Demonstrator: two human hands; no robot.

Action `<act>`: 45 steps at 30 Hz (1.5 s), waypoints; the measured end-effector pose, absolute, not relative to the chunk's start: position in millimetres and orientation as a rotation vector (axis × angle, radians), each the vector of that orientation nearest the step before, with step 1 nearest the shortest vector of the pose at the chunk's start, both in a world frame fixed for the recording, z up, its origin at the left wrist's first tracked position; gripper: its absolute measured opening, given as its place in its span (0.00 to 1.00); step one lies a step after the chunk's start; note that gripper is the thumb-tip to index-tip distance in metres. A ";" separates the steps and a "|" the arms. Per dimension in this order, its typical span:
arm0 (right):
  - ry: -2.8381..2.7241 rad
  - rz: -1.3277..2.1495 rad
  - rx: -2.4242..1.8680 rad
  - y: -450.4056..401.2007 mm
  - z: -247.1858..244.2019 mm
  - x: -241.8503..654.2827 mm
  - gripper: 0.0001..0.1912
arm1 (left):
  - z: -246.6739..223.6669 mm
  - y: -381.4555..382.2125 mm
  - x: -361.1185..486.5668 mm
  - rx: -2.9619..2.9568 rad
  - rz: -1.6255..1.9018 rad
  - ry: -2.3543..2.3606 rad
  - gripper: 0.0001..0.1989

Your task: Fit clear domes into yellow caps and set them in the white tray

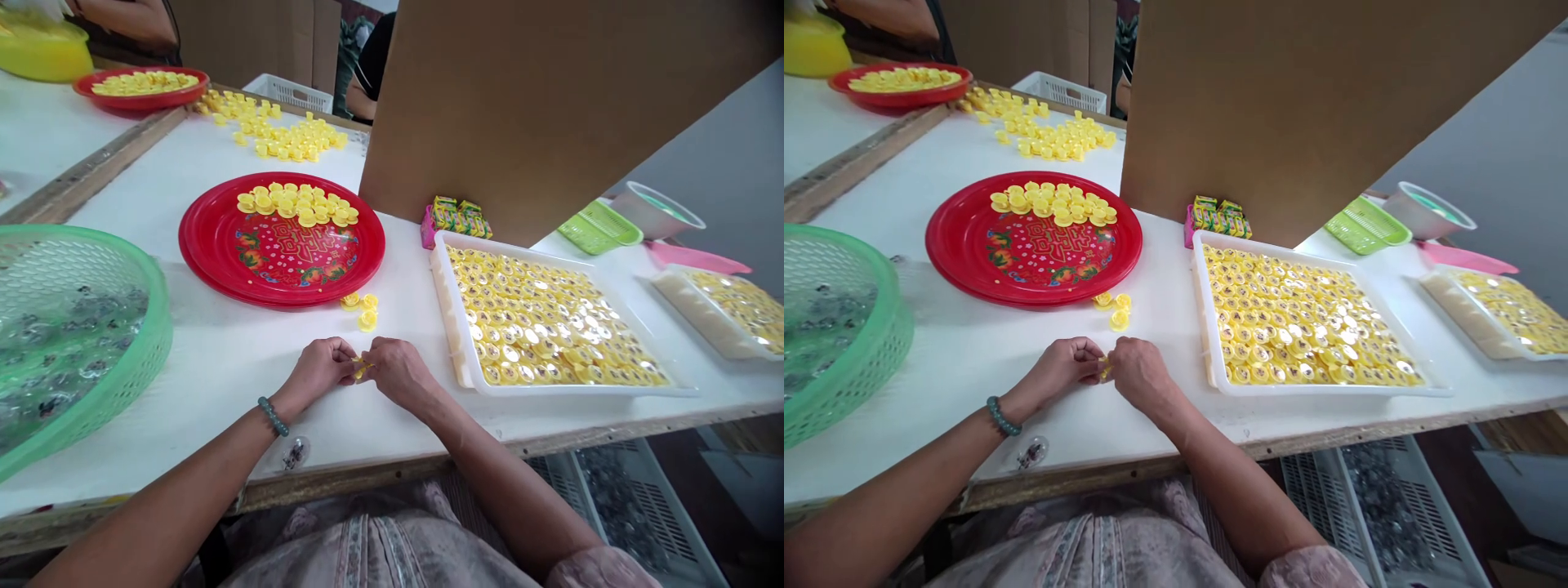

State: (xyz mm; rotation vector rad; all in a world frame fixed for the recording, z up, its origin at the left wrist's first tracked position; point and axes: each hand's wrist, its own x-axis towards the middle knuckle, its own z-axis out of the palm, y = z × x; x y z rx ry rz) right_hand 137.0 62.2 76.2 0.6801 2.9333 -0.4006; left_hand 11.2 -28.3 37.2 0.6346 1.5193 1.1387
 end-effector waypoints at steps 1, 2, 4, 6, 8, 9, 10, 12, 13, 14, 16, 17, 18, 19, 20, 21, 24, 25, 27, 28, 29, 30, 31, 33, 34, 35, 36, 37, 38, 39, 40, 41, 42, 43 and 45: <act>2.904 -0.362 0.690 63.0 79.0 134.0 0.05 | 37.2 -27.4 11.6 0.592 1.134 1.517 0.12; 2.883 -0.329 0.702 63.5 81.7 131.6 0.05 | 38.0 -26.9 12.1 0.564 1.128 1.518 0.13; 2.864 -0.291 0.725 63.0 85.3 130.4 0.06 | 41.5 -27.3 13.5 0.538 1.117 1.528 0.14; 2.886 -0.321 0.710 60.7 84.5 134.6 0.05 | 46.1 -29.0 14.4 0.534 1.099 1.537 0.15; 2.960 -0.410 0.692 57.0 78.7 143.7 0.04 | 48.7 -30.1 13.4 0.552 1.061 1.537 0.17; 3.015 -0.455 0.710 54.7 74.7 149.8 0.04 | 48.7 -30.1 12.2 0.598 1.034 1.531 0.18; 3.076 -0.493 0.743 52.1 71.1 156.8 0.05 | 47.8 -29.8 10.7 0.625 0.998 1.536 0.19; 3.204 -0.562 0.863 47.0 68.5 174.6 0.08 | 44.4 -29.1 7.9 0.674 0.949 1.551 0.21; 3.267 -0.600 0.947 45.4 70.7 185.7 0.10 | 42.1 -28.9 6.7 0.681 0.938 1.565 0.22; 3.329 -0.639 1.045 45.6 75.6 198.6 0.12 | 39.5 -29.0 5.9 0.685 0.933 1.574 0.23; 3.421 -0.663 1.315 54.2 91.4 229.4 0.14 | 34.5 -29.3 4.8 0.681 0.949 1.594 0.25; 3.429 -0.621 1.475 63.5 100.5 246.6 0.14 | 32.1 -29.3 4.4 0.679 0.961 1.600 0.26; 3.397 -0.524 1.651 75.9 109.0 264.0 0.13 | 30.0 -29.1 4.1 0.677 0.966 1.604 0.26; 3.316 -0.379 1.826 90.8 115.9 281.1 0.12 | 28.1 -28.6 3.8 0.676 0.965 1.607 0.26; 3.205 -0.215 1.959 107.1 120.5 296.9 0.13 | 26.5 -27.9 3.6 0.676 0.959 1.609 0.26; 3.082 -0.058 2.040 123.7 122.4 310.8 0.14 | 25.2 -27.1 3.4 0.677 0.949 1.607 0.26; 2.737 0.156 2.097 165.6 114.0 337.1 0.13 | 22.9 -25.4 4.3 0.678 0.947 1.608 0.25; 2.672 0.158 2.081 174.9 108.4 340.6 0.12 | 22.8 -25.5 5.3 0.675 0.963 1.620 0.24; 2.632 0.107 2.031 184.9 97.3 341.7 0.12 | 24.5 -26.8 8.1 0.676 0.975 1.652 0.24; 2.642 0.065 2.006 185.8 93.0 340.5 0.11 | 26.4 -27.8 9.6 0.689 0.970 1.668 0.24; 2.661 0.029 1.977 184.5 90.1 338.9 0.10 | 29.1 -28.7 10.9 0.719 0.957 1.693 0.23; 2.681 0.015 1.950 181.4 88.8 337.2 0.10 | 32.5 -29.3 11.9 0.772 0.939 1.728 0.22; 2.706 0.028 1.928 176.8 88.9 335.3 0.10 | 36.5 -29.2 12.3 0.859 0.926 1.788 0.21; 2.792 0.155 1.903 164.2 93.0 328.9 0.10 | 45.4 -26.6 11.2 1.139 0.904 1.970 0.17; 2.864 0.223 1.888 156.4 96.3 322.8 0.10 | 49.6 -24.1 9.7 1.311 0.890 2.055 0.15; 2.962 0.252 1.856 147.7 100.0 313.7 0.11 | 53.4 -20.9 7.9 1.476 0.874 2.122 0.14; 3.078 0.221 1.795 138.5 103.4 301.3 0.11 | 56.5 -17.2 6.1 1.619 0.857 2.168 0.13; 3.203 0.127 1.693 129.4 106.0 285.2 0.11 | 58.8 -13.5 4.5 1.725 0.834 2.202 0.14; 3.304 -0.011 1.560 121.3 107.2 266.0 0.11 | 60.3 -10.0 3.4 1.795 0.809 2.226 0.14; 3.365 -0.140 1.417 115.0 106.6 244.3 0.11 | 61.1 -6.9 2.7 1.833 0.780 2.247 0.14; 3.383 -0.226 1.299 111.0 104.2 221.2 0.11 | 61.3 -4.7 2.5 1.843 0.752 2.270 0.14; 3.367 -0.274 1.203 109.7 100.1 197.9 0.12 | 61.1 -3.6 2.5 1.831 0.727 2.292 0.14; 3.330 -0.302 1.131 110.6 94.6 175.5 0.14 | 60.5 -3.8 2.4 1.805 0.706 2.312 0.14; 3.277 -0.327 1.087 113.3 88.1 155.2 0.17 | 59.6 -5.4 2.0 1.770 0.689 2.333 0.14; 3.188 -0.375 1.016 120.4 74.4 122.7 0.25 | 57.0 -12.1 -1.0 1.694 0.665 2.370 0.15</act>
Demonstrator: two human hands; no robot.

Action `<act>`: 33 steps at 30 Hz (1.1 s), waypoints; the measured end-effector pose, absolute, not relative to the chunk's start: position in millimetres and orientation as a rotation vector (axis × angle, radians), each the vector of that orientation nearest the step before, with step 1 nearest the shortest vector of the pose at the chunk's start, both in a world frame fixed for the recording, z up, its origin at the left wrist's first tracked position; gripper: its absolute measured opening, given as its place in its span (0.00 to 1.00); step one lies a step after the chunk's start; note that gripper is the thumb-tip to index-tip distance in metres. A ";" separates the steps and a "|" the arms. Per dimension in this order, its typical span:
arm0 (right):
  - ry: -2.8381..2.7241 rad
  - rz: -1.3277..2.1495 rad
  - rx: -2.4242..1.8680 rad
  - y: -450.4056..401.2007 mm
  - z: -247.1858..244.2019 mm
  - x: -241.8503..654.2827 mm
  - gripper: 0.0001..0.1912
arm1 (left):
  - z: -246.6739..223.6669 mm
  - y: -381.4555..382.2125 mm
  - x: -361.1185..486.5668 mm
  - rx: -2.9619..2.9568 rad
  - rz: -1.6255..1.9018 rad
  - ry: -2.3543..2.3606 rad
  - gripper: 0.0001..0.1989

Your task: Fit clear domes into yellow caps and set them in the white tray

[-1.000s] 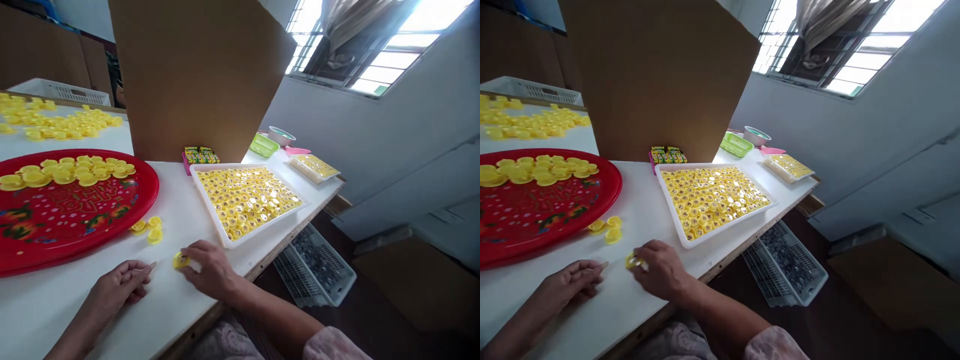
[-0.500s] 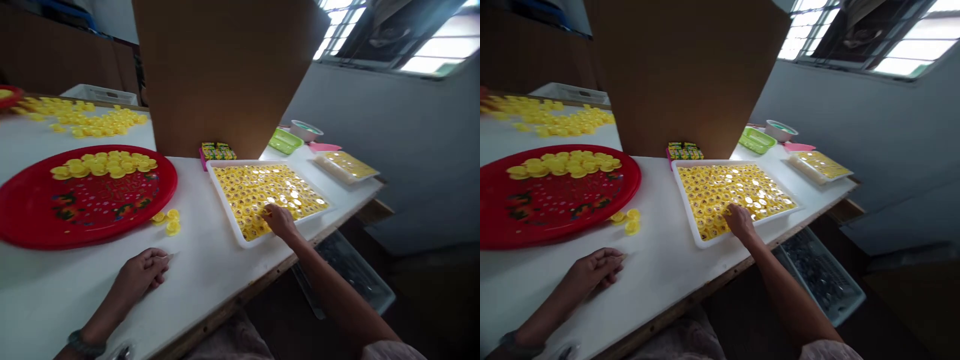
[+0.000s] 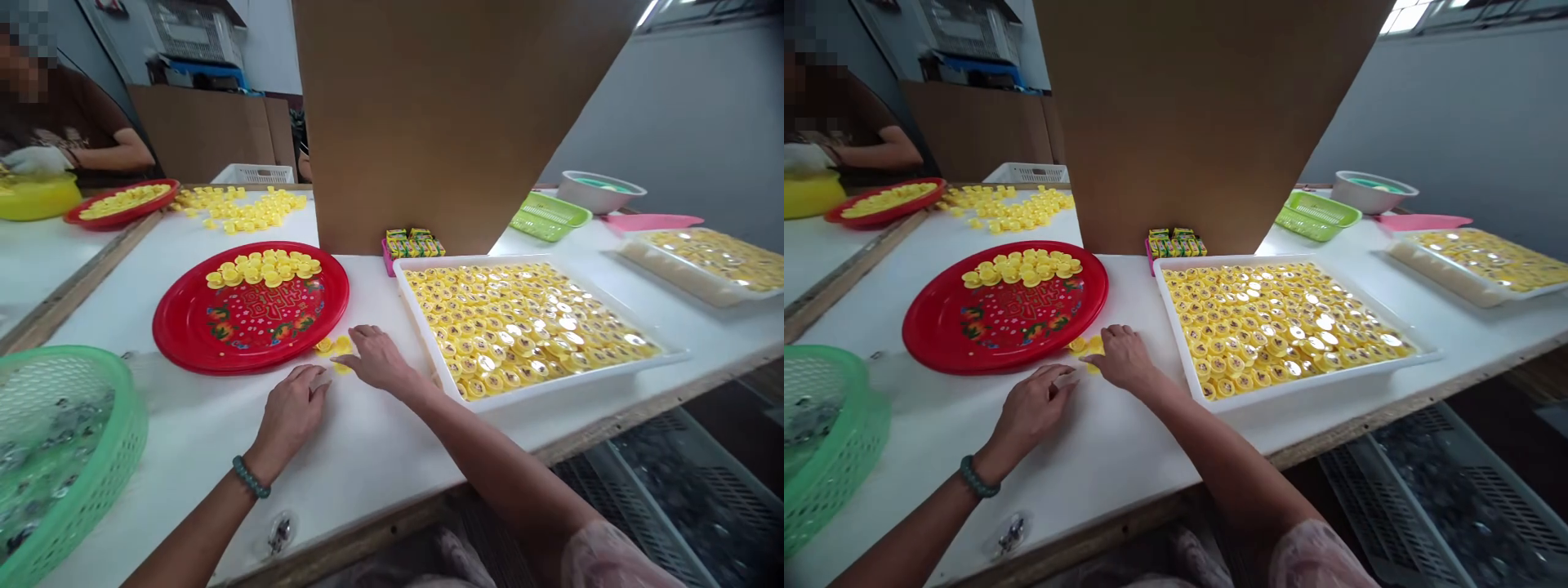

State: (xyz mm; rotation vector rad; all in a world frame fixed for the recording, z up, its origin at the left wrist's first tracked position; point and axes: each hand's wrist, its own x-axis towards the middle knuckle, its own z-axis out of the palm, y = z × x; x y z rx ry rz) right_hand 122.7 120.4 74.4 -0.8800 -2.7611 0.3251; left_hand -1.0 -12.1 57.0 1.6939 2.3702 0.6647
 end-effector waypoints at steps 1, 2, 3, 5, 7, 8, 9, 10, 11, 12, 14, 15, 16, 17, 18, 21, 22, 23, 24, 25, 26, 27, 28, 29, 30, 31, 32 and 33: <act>-2.795 0.351 -0.864 123.4 67.9 111.2 0.28 | 55.4 -16.8 -3.8 1.658 0.658 2.387 0.15; -2.818 0.372 -0.839 125.5 62.3 102.7 0.30 | 53.7 -21.8 -7.4 1.627 0.655 2.404 0.16; -2.831 0.386 -0.809 126.6 57.7 97.1 0.30 | 52.1 -26.9 -11.4 1.599 0.654 2.422 0.17; -2.845 0.403 -0.743 125.8 51.9 92.4 0.29 | 49.7 -35.9 -19.7 1.556 0.660 2.457 0.19; -2.855 0.409 -0.678 122.4 49.9 93.4 0.27 | 48.8 -41.9 -26.1 1.537 0.670 2.473 0.21; -2.859 0.409 -0.637 120.0 49.8 94.7 0.27 | 48.8 -43.5 -28.2 1.531 0.681 2.471 0.22; -2.864 0.407 -0.593 117.2 49.9 96.3 0.27 | 49.1 -44.3 -29.6 1.528 0.696 2.462 0.23; -2.869 0.403 -0.551 114.2 50.0 97.8 0.27 | 49.5 -44.2 -30.3 1.526 0.713 2.450 0.24; -2.875 0.398 -0.513 111.0 50.1 99.2 0.27 | 49.7 -43.5 -30.6 1.529 0.731 2.433 0.25; -2.885 0.396 -0.481 108.1 50.1 100.5 0.26 | 49.7 -42.2 -30.6 1.542 0.752 2.413 0.26; -2.908 0.402 -0.433 103.3 50.9 103.1 0.25 | 49.5 -39.0 -30.6 1.600 0.790 2.357 0.27; -2.913 0.410 -0.416 101.9 51.9 104.6 0.24 | 49.5 -37.3 -30.6 1.638 0.803 2.323 0.26; -2.908 0.419 -0.400 101.2 53.5 106.5 0.23 | 49.7 -36.0 -30.5 1.669 0.815 2.296 0.26; -2.888 0.428 -0.390 101.0 55.8 108.9 0.21 | 50.3 -35.1 -30.3 1.687 0.826 2.284 0.25; -2.850 0.436 -0.387 101.3 58.6 112.0 0.20 | 51.3 -34.9 -29.7 1.687 0.838 2.294 0.23; -2.666 0.461 -0.455 102.7 67.4 125.4 0.15 | 54.4 -37.6 -25.1 1.651 0.850 2.389 0.17; -2.597 0.472 -0.496 103.1 69.3 130.5 0.14 | 54.6 -39.1 -22.7 1.659 0.831 2.404 0.14; -2.533 0.482 -0.541 103.6 70.4 135.3 0.13 | 54.3 -40.7 -19.9 1.685 0.798 2.398 0.12; -2.484 0.492 -0.582 104.3 70.3 139.4 0.14 | 53.4 -41.9 -17.1 1.725 0.753 2.372 0.11; -2.454 0.499 -0.613 105.7 69.2 142.4 0.14 | 52.0 -42.7 -14.3 1.767 0.707 2.339 0.09; -2.449 0.503 -0.631 107.7 67.2 144.0 0.15 | 50.3 -43.1 -11.8 1.808 0.666 2.306 0.09; -2.470 0.504 -0.635 110.5 64.7 144.2 0.16 | 48.7 -43.0 -9.7 1.847 0.632 2.280 0.09; -2.518 0.500 -0.619 113.9 61.8 143.0 0.18 | 47.1 -42.6 -8.1 1.884 0.606 2.258 0.09; -2.586 0.493 -0.582 117.7 58.9 140.9 0.20 | 45.7 -42.1 -7.0 1.917 0.590 2.242 0.10; -2.663 0.485 -0.532 121.5 56.4 138.2 0.22 | 44.4 -41.6 -6.5 1.943 0.585 2.234 0.11; -2.738 0.478 -0.480 124.9 54.3 135.6 0.23 | 43.1 -41.3 -6.3 1.959 0.591 2.230 0.12; -2.802 0.469 -0.439 127.6 52.9 133.4 0.24 | 42.0 -41.3 -6.4 1.966 0.602 2.228 0.12; -2.849 0.458 -0.420 129.2 52.0 132.2 0.25 | 40.8 -41.6 -6.7 1.963 0.620 2.230 0.12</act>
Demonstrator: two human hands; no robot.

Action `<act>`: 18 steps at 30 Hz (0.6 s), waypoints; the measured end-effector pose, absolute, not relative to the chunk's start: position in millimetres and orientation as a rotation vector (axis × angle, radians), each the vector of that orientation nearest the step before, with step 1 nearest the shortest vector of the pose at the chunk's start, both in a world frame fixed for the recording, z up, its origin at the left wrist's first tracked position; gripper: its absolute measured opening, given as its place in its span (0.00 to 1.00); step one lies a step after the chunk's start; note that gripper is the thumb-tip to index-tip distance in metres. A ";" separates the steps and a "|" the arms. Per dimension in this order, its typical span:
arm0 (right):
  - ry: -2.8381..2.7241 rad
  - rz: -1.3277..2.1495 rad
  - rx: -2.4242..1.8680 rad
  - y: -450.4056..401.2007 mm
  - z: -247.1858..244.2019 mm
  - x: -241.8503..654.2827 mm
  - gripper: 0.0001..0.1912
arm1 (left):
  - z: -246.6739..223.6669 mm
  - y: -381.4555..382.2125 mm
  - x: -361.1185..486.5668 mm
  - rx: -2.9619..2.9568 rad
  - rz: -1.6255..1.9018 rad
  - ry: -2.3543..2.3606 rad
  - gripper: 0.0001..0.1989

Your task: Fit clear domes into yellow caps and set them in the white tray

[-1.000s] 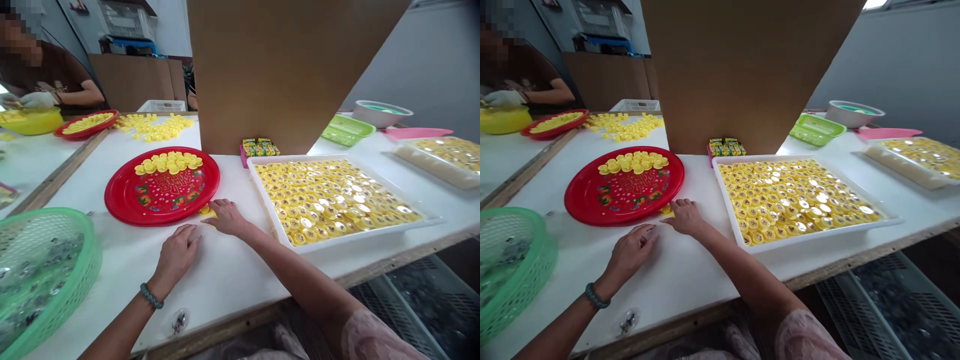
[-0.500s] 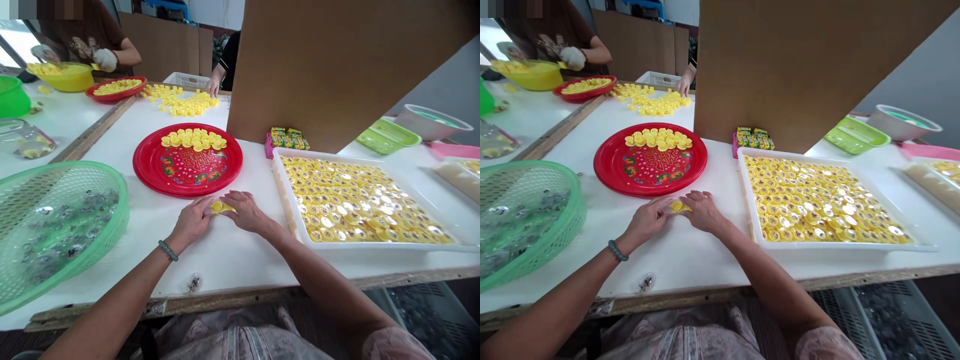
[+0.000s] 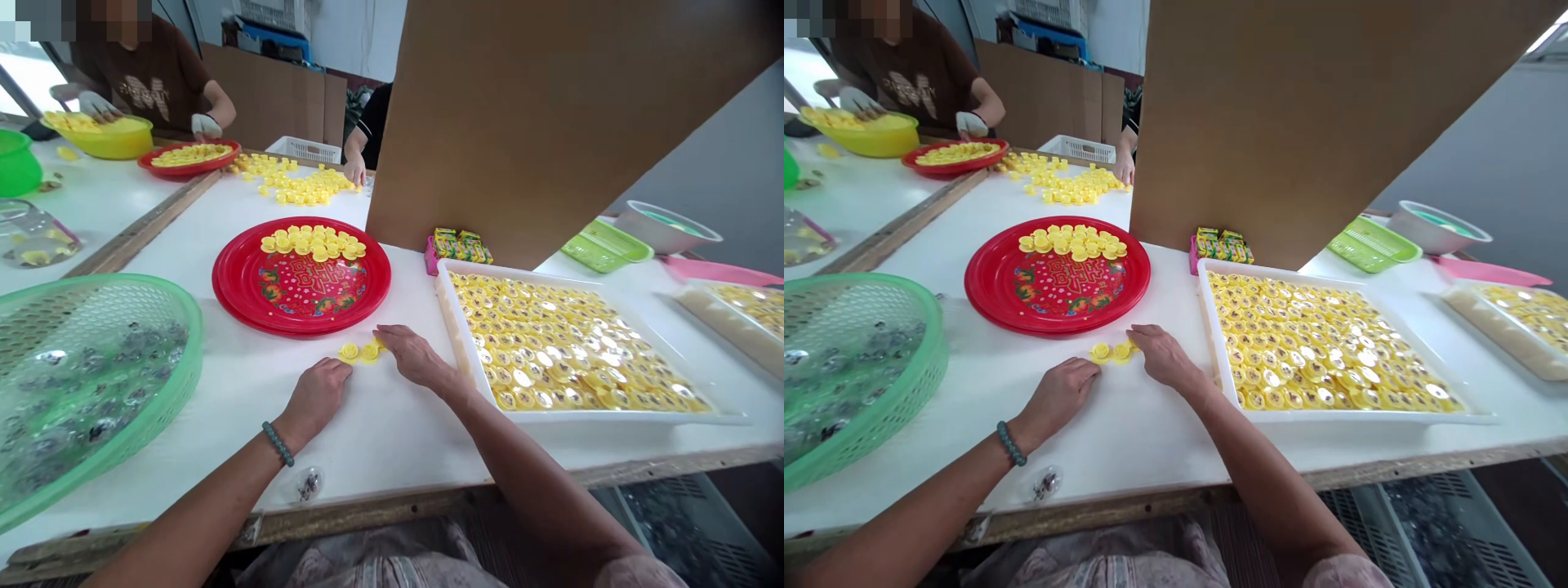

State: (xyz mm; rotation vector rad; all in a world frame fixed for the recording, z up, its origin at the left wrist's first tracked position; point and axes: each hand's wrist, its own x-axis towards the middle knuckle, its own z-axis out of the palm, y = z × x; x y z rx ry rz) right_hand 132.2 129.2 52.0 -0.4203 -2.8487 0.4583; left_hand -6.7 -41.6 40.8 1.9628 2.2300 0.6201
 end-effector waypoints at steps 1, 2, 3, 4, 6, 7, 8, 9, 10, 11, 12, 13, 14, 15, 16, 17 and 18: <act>-2.876 0.447 -0.426 129.6 51.6 132.3 0.25 | 39.9 -42.0 -7.1 1.953 0.638 2.232 0.12; -2.887 0.437 -0.448 128.8 51.5 133.7 0.25 | 39.3 -42.3 -7.4 1.940 0.657 2.234 0.12; -2.888 0.429 -0.476 127.1 51.6 136.3 0.25 | 39.4 -42.4 -7.6 1.925 0.683 2.234 0.11; -2.884 0.427 -0.505 124.6 51.7 140.0 0.25 | 40.4 -41.9 -7.5 1.910 0.718 2.228 0.11; -2.873 0.447 -0.549 118.3 51.8 148.8 0.24 | 45.9 -38.1 -6.8 1.876 0.805 2.211 0.10; -2.864 0.466 -0.567 115.2 51.7 153.3 0.24 | 50.3 -34.3 -5.9 1.856 0.847 2.203 0.09; -2.852 0.489 -0.584 112.3 51.5 157.5 0.23 | 55.5 -29.4 -4.6 1.838 0.882 2.196 0.08; -2.836 0.513 -0.601 109.8 51.1 161.2 0.23 | 61.0 -23.3 -2.9 1.824 0.909 2.186 0.07; -2.819 0.538 -0.616 107.9 50.7 164.3 0.23 | 66.3 -16.3 -0.7 1.817 0.930 2.171 0.07; -2.798 0.561 -0.634 106.4 50.2 167.0 0.23 | 70.8 -8.8 2.1 1.819 0.947 2.148 0.07; -2.773 0.583 -0.656 105.4 49.5 169.3 0.23 | 74.0 -1.0 5.2 1.831 0.960 2.119 0.07; -2.744 0.601 -0.683 104.7 48.9 171.3 0.23 | 75.8 6.6 8.8 1.852 0.965 2.088 0.07; -2.707 0.614 -0.713 104.2 48.1 173.0 0.24 | 75.9 13.8 12.5 1.877 0.954 2.062 0.08; -2.666 0.622 -0.741 103.9 47.3 174.6 0.25 | 74.7 20.4 16.2 1.904 0.929 2.048 0.08; -2.626 0.627 -0.762 103.6 46.6 176.1 0.25 | 72.4 26.1 19.7 1.930 0.895 2.047 0.09; -2.590 0.630 -0.773 103.3 45.8 177.7 0.25 | 69.5 30.8 22.7 1.954 0.854 2.059 0.10; -2.561 0.634 -0.775 102.9 45.2 179.3 0.25 | 66.5 34.5 25.1 1.975 0.809 2.080 0.11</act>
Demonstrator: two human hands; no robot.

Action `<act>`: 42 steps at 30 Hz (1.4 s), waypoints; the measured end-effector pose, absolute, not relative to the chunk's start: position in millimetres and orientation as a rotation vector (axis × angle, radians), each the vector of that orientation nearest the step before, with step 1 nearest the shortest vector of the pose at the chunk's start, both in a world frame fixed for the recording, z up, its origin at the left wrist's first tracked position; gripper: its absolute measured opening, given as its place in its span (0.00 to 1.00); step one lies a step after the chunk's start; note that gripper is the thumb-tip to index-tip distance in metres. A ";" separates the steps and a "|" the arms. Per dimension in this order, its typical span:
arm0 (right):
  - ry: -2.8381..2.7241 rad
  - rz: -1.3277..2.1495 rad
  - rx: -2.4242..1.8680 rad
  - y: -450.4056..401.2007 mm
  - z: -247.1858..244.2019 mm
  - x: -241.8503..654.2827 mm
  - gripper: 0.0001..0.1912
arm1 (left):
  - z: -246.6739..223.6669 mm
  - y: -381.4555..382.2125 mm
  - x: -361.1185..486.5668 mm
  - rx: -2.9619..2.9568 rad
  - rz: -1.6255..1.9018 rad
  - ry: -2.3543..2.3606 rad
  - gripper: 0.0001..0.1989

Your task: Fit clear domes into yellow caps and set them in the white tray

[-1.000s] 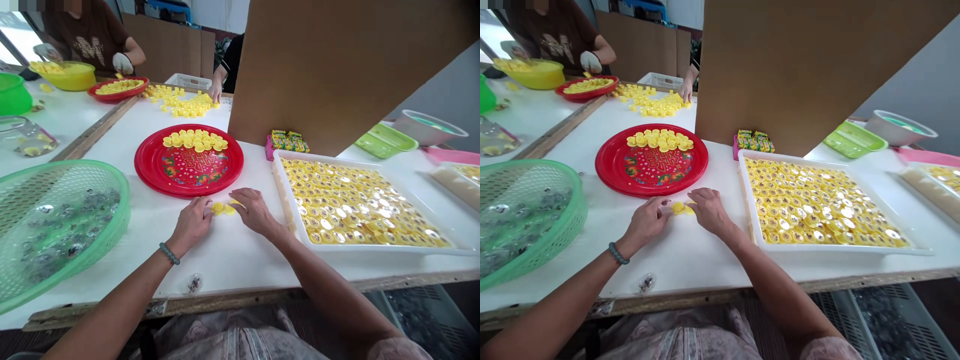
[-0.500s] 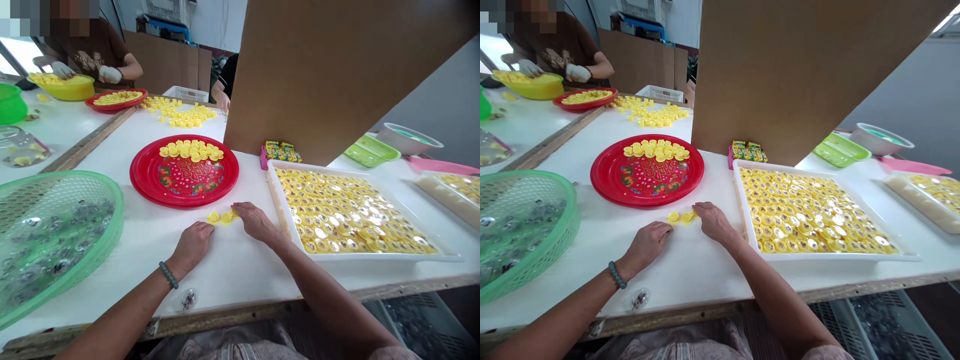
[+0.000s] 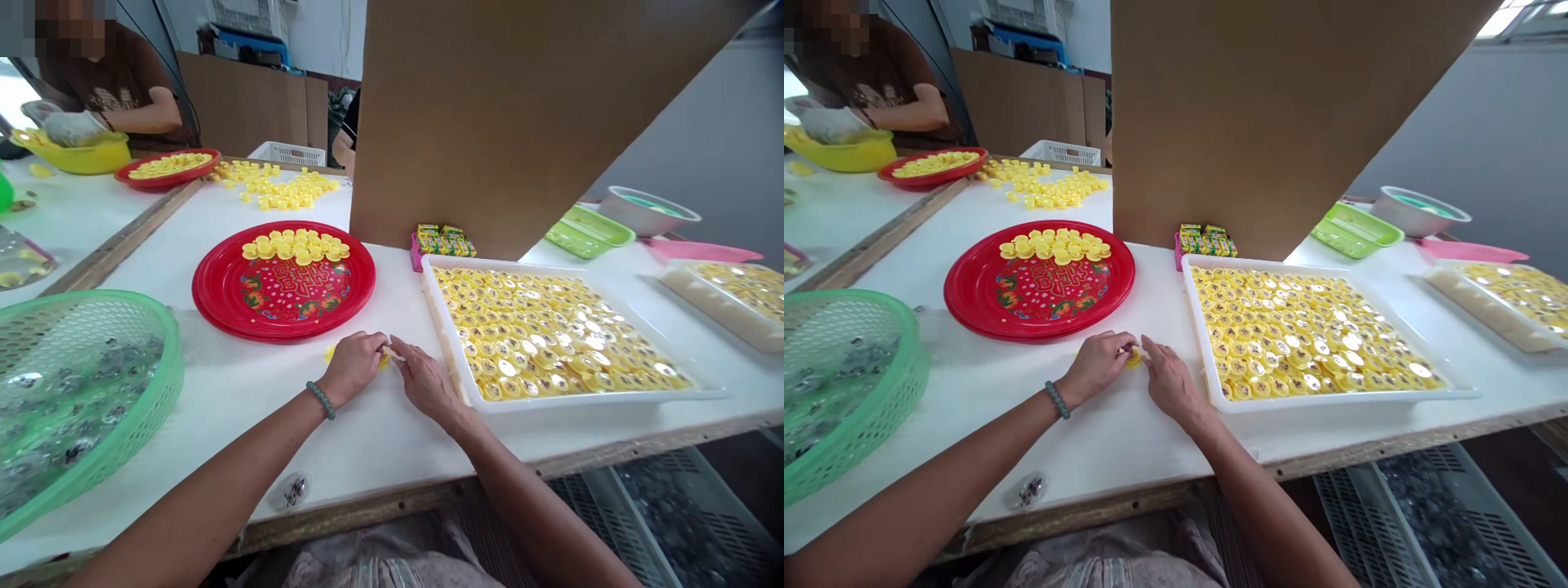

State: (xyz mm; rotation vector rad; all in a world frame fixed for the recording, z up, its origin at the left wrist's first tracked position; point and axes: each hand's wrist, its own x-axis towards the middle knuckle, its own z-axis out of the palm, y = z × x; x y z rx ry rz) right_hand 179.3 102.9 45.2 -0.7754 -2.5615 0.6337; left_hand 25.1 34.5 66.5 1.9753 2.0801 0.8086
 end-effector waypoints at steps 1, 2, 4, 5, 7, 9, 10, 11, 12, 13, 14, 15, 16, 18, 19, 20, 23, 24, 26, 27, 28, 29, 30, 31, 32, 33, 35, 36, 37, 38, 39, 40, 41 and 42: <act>-2.539 0.638 -0.773 102.3 44.8 181.0 0.25 | 64.1 37.1 26.8 1.991 0.766 2.105 0.12; -2.520 0.643 -0.769 101.3 44.8 182.8 0.24 | 62.5 38.5 27.5 2.003 0.731 2.125 0.12; -2.473 0.646 -0.776 97.5 46.2 186.5 0.22 | 63.1 37.4 25.5 2.019 0.712 2.126 0.13; -2.440 0.642 -0.787 94.3 47.8 188.0 0.21 | 65.2 34.9 22.7 2.017 0.736 2.109 0.13; -2.379 0.655 -0.794 84.5 52.4 189.8 0.18 | 71.2 25.7 13.8 1.974 0.847 2.072 0.13; -2.365 0.735 -0.731 69.4 57.8 188.6 0.14 | 77.2 11.2 2.2 1.877 0.968 2.076 0.12; -2.388 0.800 -0.658 59.9 60.4 186.8 0.12 | 79.2 2.4 -3.8 1.821 1.010 2.098 0.12; -2.433 0.873 -0.551 49.4 62.7 184.0 0.11 | 80.1 -7.1 -9.5 1.770 1.030 2.134 0.11; -2.496 0.941 -0.418 38.2 64.7 180.2 0.11 | 79.9 -16.7 -14.6 1.728 1.032 2.186 0.11; -2.570 0.992 -0.264 26.9 66.3 175.6 0.11 | 78.6 -25.9 -19.1 1.697 1.019 2.252 0.10; -2.653 1.020 -0.098 16.3 67.6 170.4 0.11 | 76.3 -34.2 -22.8 1.678 0.995 2.323 0.10; -2.732 1.022 0.066 6.8 68.5 164.8 0.11 | 73.2 -41.1 -25.8 1.672 0.962 2.387 0.10; -2.799 1.004 0.213 -1.1 69.2 159.3 0.11 | 69.6 -46.4 -28.1 1.677 0.929 2.437 0.11; -2.901 0.931 0.402 -10.6 70.1 150.0 0.11 | 62.6 -51.9 -30.9 1.718 0.871 2.464 0.13; -2.936 0.892 0.444 -12.2 70.4 147.0 0.10 | 59.6 -52.2 -31.5 1.746 0.844 2.448 0.16; -2.966 0.860 0.454 -12.3 70.6 145.5 0.09 | 57.2 -51.2 -31.8 1.776 0.819 2.423 0.19; -3.022 0.806 0.400 -6.6 71.4 148.8 0.05 | 53.2 -42.9 -31.3 1.872 0.745 2.324 0.24; -3.030 0.805 0.361 -4.2 71.5 151.8 0.05 | 52.7 -38.9 -30.9 1.904 0.724 2.290 0.25; -3.032 0.827 0.259 -0.6 71.5 158.5 0.05 | 52.1 -30.4 -30.5 1.953 0.695 2.234 0.23; -3.026 0.851 0.203 0.6 71.3 161.6 0.04 | 51.8 -26.2 -30.4 1.968 0.687 2.212 0.21; -3.018 0.883 0.146 1.3 70.9 164.5 0.03 | 51.3 -22.5 -30.3 1.973 0.685 2.194 0.19; -3.007 0.920 0.090 1.7 70.2 167.0 0.03 | 50.7 -19.5 -30.1 1.970 0.688 2.179 0.17; -2.990 0.962 0.031 1.9 69.4 169.2 0.05 | 49.9 -17.4 -29.8 1.959 0.694 2.169 0.15; -2.968 1.007 -0.036 2.2 68.3 171.2 0.06 | 48.9 -16.5 -29.1 1.942 0.703 2.161 0.13; -2.942 1.054 -0.108 2.6 67.0 173.1 0.08 | 47.7 -16.8 -27.9 1.924 0.712 2.154 0.13; -2.913 1.101 -0.185 3.4 65.5 175.0 0.09 | 46.5 -18.3 -26.2 1.905 0.723 2.146 0.13; -2.840 1.193 -0.353 6.2 62.0 179.1 0.11 | 44.5 -23.7 -21.6 1.874 0.745 2.115 0.13; -2.787 1.236 -0.442 8.2 60.1 181.3 0.13 | 44.0 -27.0 -19.0 1.860 0.761 2.096 0.14; -2.722 1.272 -0.529 10.5 58.3 183.4 0.14 | 44.2 -30.4 -16.4 1.846 0.780 2.078 0.15; -2.650 1.296 -0.605 13.0 56.6 185.4 0.14 | 45.2 -33.5 -14.1 1.833 0.804 2.065 0.16; -2.576 1.308 -0.666 15.5 55.0 187.3 0.15 | 47.1 -36.3 -12.1 1.819 0.830 2.058 0.17; -2.508 1.314 -0.708 17.9 53.8 189.0 0.15 | 50.0 -38.6 -10.4 1.806 0.860 2.060 0.18; -2.451 1.314 -0.733 20.2 52.9 190.3 0.16 | 53.8 -40.5 -8.9 1.788 0.892 2.069 0.19; -2.405 1.312 -0.743 22.2 52.5 191.4 0.17 | 58.3 -42.3 -7.5 1.760 0.920 2.081 0.19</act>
